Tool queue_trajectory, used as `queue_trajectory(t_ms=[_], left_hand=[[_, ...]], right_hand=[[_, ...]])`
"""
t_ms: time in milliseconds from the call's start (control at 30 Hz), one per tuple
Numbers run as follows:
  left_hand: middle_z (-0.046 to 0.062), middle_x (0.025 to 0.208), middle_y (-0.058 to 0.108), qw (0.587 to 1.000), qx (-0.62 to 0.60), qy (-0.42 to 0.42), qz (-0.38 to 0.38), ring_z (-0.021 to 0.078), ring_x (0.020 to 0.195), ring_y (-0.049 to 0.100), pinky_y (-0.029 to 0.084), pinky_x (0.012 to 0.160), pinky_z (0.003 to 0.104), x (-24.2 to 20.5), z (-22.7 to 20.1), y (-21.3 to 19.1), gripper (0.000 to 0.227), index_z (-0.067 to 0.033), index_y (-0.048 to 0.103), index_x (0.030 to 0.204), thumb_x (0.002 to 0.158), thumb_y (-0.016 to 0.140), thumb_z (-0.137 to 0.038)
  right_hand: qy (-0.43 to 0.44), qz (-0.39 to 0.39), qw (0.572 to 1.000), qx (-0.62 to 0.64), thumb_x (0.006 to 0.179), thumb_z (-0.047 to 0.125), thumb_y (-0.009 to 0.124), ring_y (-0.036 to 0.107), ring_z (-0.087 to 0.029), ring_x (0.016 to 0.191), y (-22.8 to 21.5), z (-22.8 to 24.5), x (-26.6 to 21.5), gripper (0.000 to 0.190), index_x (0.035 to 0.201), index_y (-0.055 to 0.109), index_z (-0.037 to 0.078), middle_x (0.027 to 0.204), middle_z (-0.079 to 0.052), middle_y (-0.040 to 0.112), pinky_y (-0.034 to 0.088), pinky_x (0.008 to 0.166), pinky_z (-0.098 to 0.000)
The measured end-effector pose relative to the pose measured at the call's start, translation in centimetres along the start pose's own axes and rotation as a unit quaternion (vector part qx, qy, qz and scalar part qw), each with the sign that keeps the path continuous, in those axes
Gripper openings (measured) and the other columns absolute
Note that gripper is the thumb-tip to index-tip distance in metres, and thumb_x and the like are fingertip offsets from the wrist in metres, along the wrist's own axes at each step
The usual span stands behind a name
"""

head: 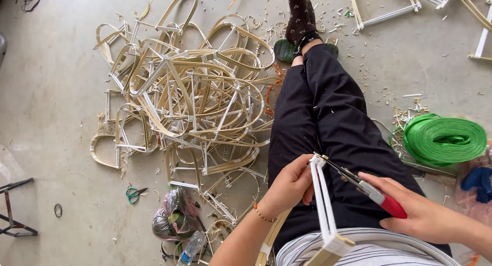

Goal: Assembling the frame of what appears to be a bamboo or rattan basket or child seat using tape and scissors.

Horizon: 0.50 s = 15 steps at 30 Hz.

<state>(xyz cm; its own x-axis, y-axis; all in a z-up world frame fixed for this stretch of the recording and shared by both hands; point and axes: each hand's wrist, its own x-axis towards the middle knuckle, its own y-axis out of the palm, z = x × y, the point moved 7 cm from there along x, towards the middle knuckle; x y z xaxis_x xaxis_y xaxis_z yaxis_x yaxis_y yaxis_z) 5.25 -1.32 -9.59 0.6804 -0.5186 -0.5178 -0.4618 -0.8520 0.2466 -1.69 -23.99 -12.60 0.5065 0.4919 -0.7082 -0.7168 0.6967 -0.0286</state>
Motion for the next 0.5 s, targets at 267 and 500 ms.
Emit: queue_trajectory(t_ms=[267, 500], left_hand=[[-0.001, 0.073, 0.056, 0.997, 0.069, -0.031, -0.002, 0.0035, 0.051, 0.048, 0.043, 0.045, 0.021, 1.2, 1.3, 0.6, 0.026, -0.0076, 0.058, 0.132, 0.109, 0.049, -0.015], [-0.002, 0.075, 0.054, 0.999, -0.022, -0.032, 0.038, 0.0029, 0.051, 0.045, 0.040, 0.045, 0.020, 2.2, 3.7, 0.0, 0.025, -0.0053, 0.057, 0.132, 0.113, 0.047, -0.017]], right_hand=[[-0.012, -0.033, 0.999, -0.014, 0.072, 0.013, 0.081, 0.041, -0.017, 0.138, -0.2, -2.7, 1.0, 0.107, 0.163, 0.028, 0.029, 0.150, 0.000, 0.039, 0.036, 0.115, -0.0318], [0.081, 0.048, 0.995, 0.038, 0.074, 0.013, 0.084, 0.036, -0.009, 0.147, 0.2, -3.5, 0.8, 0.117, 0.165, 0.016, 0.040, 0.158, 0.007, 0.035, 0.028, 0.119, -0.0255]])
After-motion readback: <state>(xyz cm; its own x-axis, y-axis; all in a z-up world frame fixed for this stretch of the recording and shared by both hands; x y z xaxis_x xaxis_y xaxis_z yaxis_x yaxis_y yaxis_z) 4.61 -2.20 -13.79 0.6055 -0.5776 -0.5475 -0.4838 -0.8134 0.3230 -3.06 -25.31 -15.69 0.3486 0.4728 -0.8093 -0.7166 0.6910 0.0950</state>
